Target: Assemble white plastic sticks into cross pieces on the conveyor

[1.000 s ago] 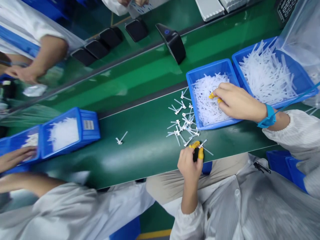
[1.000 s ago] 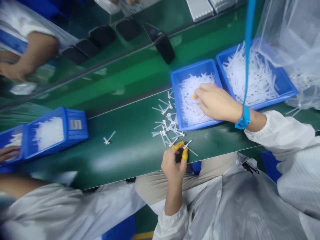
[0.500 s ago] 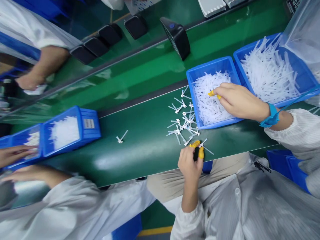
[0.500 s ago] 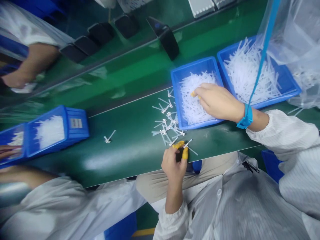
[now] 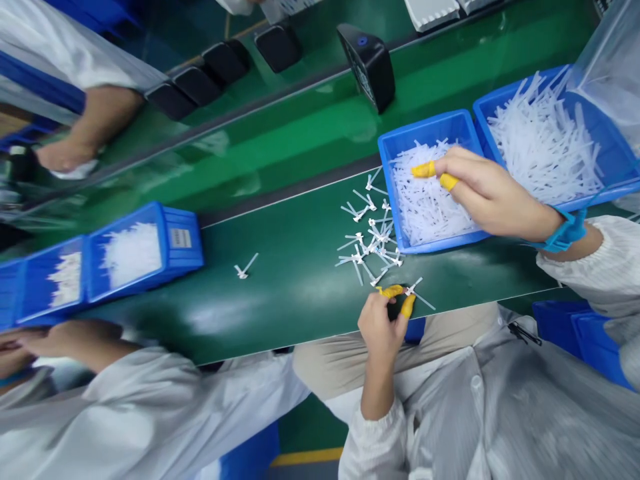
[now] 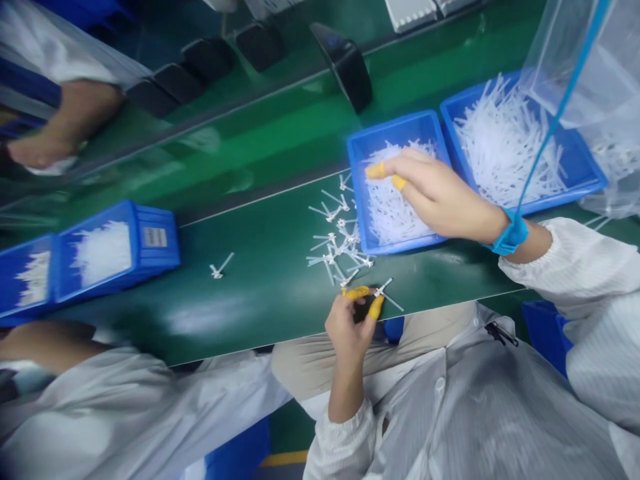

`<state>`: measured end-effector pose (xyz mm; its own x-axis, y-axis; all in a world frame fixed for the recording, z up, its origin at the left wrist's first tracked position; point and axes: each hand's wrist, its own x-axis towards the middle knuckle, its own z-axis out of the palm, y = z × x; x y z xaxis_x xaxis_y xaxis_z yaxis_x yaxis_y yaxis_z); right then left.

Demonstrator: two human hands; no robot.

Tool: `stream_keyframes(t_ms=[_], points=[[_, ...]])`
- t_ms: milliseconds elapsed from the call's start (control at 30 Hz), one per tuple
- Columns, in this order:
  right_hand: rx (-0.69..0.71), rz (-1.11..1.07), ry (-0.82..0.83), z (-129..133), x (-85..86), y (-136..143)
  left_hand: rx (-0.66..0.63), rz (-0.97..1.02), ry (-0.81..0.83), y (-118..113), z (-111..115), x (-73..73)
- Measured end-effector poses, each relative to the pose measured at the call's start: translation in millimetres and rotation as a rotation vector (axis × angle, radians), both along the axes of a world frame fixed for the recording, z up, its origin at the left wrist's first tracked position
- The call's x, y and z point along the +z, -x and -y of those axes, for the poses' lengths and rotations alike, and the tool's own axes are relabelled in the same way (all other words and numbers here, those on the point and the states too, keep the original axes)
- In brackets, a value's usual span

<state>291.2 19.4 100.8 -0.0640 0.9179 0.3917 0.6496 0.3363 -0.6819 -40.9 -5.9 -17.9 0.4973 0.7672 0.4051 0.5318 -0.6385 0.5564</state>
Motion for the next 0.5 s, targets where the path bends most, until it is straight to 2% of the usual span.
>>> stream_keyframes(t_ms=[100, 167, 200, 300, 367, 433, 500], points=[[0.346, -0.061, 0.034, 16.7, 14.6, 25.5, -0.047, -0.024, -0.039, -1.2, -1.6, 4.3], [0.563, -0.055, 0.092, 27.2, 8.0, 44.8, -0.054, -0.019, -0.085, -2.2, -2.8, 6.0], [0.624, -0.025, 0.121, 31.3, -0.3, 53.7, -0.059, -0.01, -0.104, -2.7, -3.2, 6.4], [0.639, 0.078, 0.157, 36.6, -35.7, 72.0, -0.065, 0.014, -0.112, -3.8, -3.7, 7.3], [0.617, 0.038, 0.185, 35.7, -56.9, 75.6, -0.074, 0.019, -0.095, -4.8, -3.5, 8.8], [0.592, -0.023, 0.232, 33.4, -69.2, 73.9, -0.097, 0.029, -0.082, -6.3, -3.2, 11.4], [0.574, -0.053, 0.284, 31.0, -73.0, 70.2, -0.117, 0.04, -0.075, -8.1, -2.8, 14.4]])
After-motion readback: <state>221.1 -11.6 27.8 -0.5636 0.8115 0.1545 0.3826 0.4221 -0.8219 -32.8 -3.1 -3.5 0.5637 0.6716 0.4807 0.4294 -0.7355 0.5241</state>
